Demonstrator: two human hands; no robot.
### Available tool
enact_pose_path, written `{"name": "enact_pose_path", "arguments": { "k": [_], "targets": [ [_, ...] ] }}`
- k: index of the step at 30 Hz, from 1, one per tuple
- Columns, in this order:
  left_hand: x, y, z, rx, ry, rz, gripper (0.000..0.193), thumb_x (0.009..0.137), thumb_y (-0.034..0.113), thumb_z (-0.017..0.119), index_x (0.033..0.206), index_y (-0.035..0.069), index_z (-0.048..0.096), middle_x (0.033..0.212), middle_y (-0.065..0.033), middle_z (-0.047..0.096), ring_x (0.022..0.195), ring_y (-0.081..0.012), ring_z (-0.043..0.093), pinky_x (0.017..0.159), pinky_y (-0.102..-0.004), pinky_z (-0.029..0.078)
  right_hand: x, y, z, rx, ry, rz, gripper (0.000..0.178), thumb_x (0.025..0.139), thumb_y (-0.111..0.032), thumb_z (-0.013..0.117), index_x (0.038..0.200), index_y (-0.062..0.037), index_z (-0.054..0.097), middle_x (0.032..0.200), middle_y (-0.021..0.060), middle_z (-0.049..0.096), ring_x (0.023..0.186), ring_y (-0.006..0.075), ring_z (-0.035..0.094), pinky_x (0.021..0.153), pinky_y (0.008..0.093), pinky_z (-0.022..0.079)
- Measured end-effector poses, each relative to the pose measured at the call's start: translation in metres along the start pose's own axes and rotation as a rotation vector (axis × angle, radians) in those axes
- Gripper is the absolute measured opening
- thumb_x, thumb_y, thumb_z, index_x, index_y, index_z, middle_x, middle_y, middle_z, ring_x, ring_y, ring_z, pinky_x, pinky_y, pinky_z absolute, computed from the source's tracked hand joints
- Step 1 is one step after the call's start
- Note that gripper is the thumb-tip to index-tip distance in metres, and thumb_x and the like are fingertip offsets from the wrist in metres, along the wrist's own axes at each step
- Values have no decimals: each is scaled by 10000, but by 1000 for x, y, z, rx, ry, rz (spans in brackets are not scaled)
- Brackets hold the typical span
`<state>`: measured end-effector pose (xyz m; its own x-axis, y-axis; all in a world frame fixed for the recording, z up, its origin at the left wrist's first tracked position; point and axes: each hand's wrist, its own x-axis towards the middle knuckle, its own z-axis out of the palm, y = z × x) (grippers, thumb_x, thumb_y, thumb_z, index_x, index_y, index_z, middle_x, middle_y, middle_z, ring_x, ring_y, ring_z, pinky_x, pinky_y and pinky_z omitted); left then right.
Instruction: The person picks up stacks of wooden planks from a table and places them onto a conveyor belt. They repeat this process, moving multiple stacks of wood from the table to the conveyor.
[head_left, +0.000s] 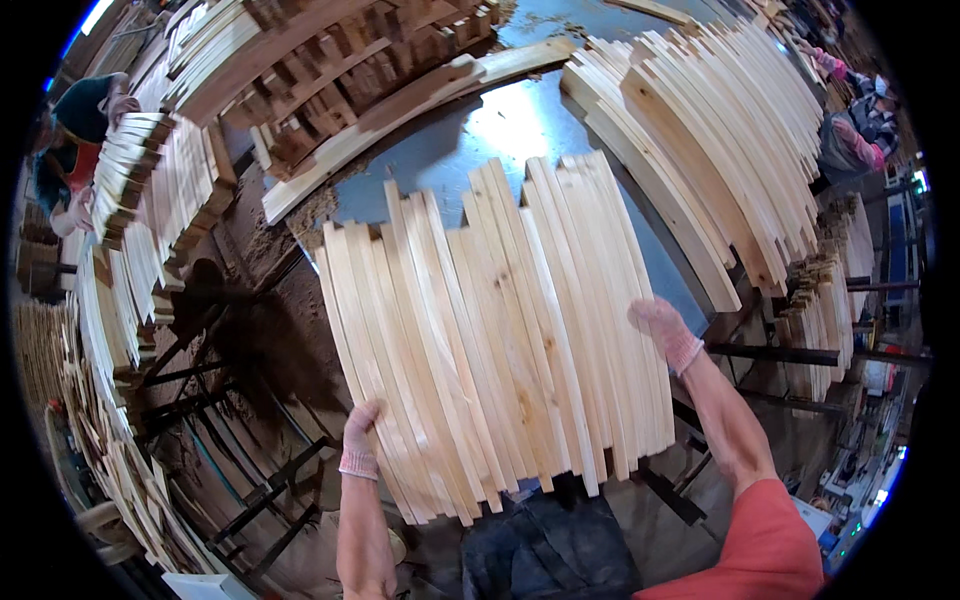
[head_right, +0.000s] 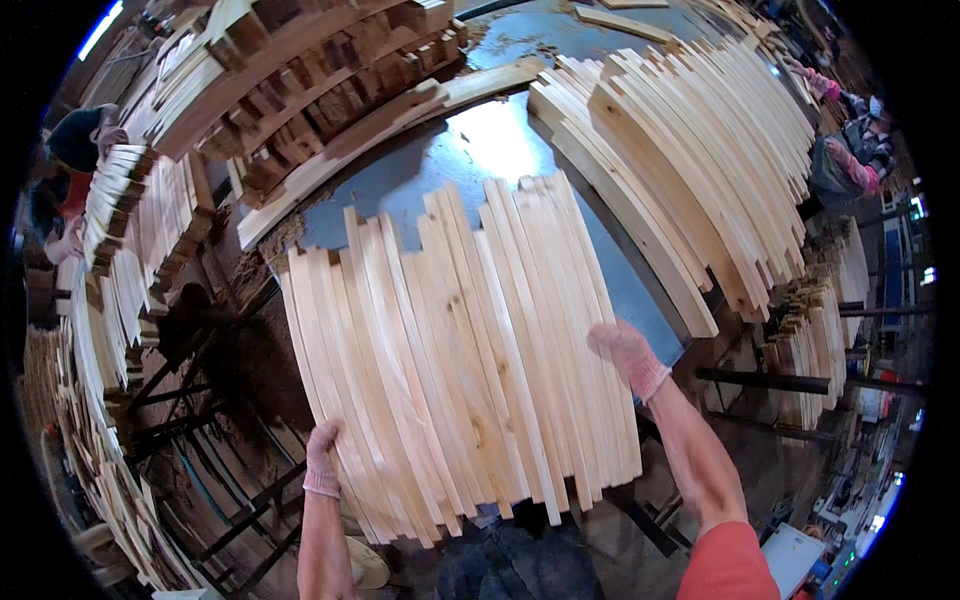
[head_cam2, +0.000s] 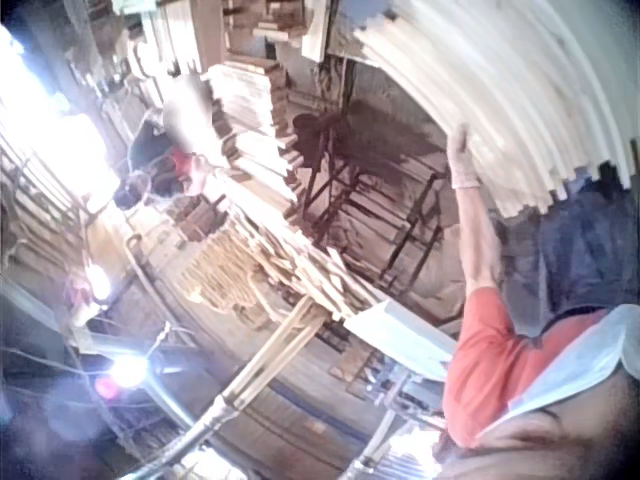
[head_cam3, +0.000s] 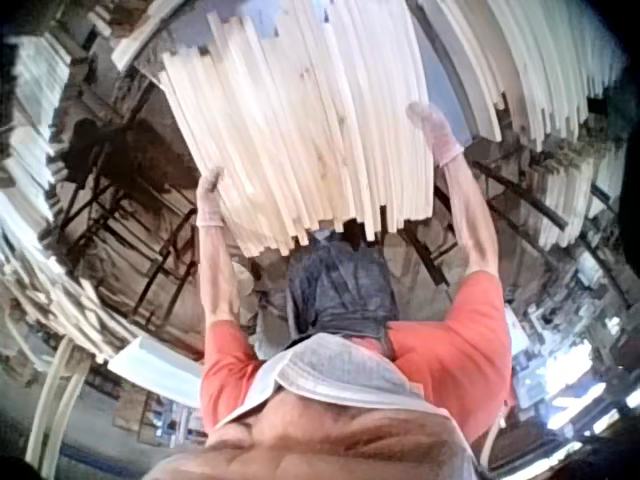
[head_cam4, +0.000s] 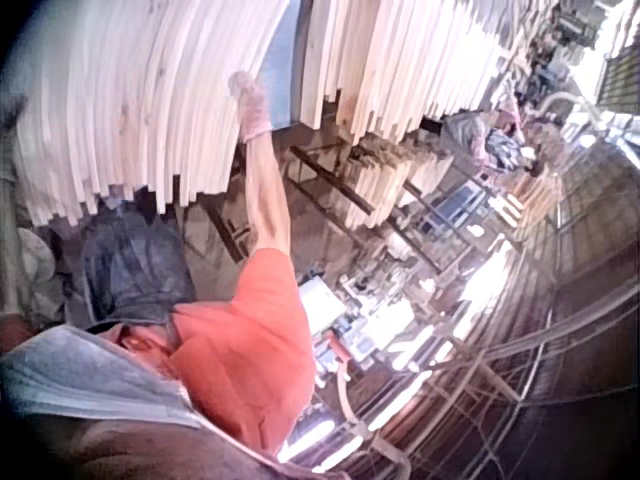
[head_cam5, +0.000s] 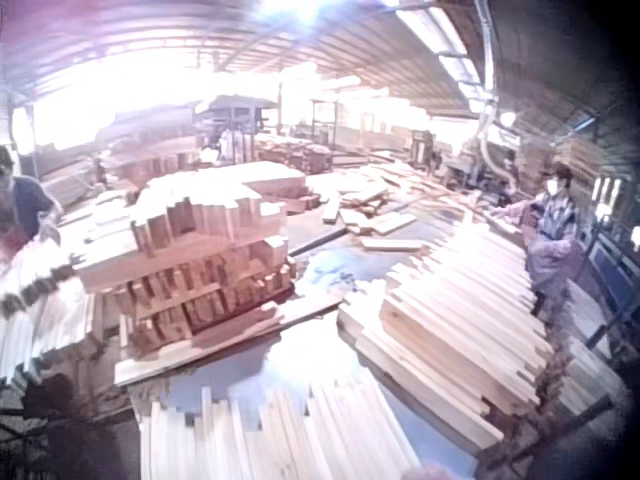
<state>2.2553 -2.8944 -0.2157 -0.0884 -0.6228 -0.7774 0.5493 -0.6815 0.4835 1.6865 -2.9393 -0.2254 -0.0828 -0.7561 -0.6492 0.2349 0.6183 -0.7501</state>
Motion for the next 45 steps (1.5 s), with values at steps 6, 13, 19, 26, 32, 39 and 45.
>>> {"name": "enact_pose_path", "arguments": {
  "k": [6,13,19,26,32,39,45],
  "targets": [
    [-57,-39,-34,-192,-158,-77,709,816,172,827,1420,-84,556,1235,-182,725,1089,-323,748,960,-467,640,-48,16,-23,170,-116,245,256,1016,-264,695,1120,-31,713,1078,68,756,1019,225,736,951,370,593],
    [-140,-46,-46,-195,-136,47,743,822,202,857,1438,-77,550,1277,-161,719,1105,-293,747,962,-419,630,-121,-39,80,300,-265,393,263,1034,-221,658,1119,24,703,1147,126,766,1032,292,762,939,445,627],
    [-237,-45,-93,-138,-15,117,720,829,164,801,1450,-83,532,1276,-156,707,1106,-285,739,952,-420,631,-160,-40,130,329,-434,464,373,933,-257,762,1147,42,695,1111,131,756,996,274,757,945,465,622],
    [-420,-55,-118,-259,78,418,750,821,183,778,1480,-60,515,1284,-153,697,1113,-269,732,947,-403,630,-148,-25,186,-99,-617,188,181,904,-210,724,948,-35,719,916,41,700,835,171,673,823,369,569],
    [-603,-115,-148,-416,231,761,706,866,209,743,1493,-30,525,1254,-90,712,1066,-195,724,951,-343,598,-230,-12,330,-215,-697,-89,162,921,-209,744,858,-89,655,854,-17,628,816,136,610,848,336,525],
    [-750,-302,-294,-514,461,980,678,858,246,793,1441,-24,575,1115,-59,727,1025,-174,721,903,-353,622,-394,70,518,-330,-1319,60,142,923,-223,756,889,-99,697,895,-15,667,887,129,631,905,328,509],
    [-881,-408,-309,-982,434,1059,602,869,288,784,1346,-43,626,1208,-154,729,1078,-273,744,929,-449,640,-570,200,665,-610,-1541,430,177,917,-190,716,960,-18,730,994,68,749,910,221,715,906,409,581]
  ]
}}
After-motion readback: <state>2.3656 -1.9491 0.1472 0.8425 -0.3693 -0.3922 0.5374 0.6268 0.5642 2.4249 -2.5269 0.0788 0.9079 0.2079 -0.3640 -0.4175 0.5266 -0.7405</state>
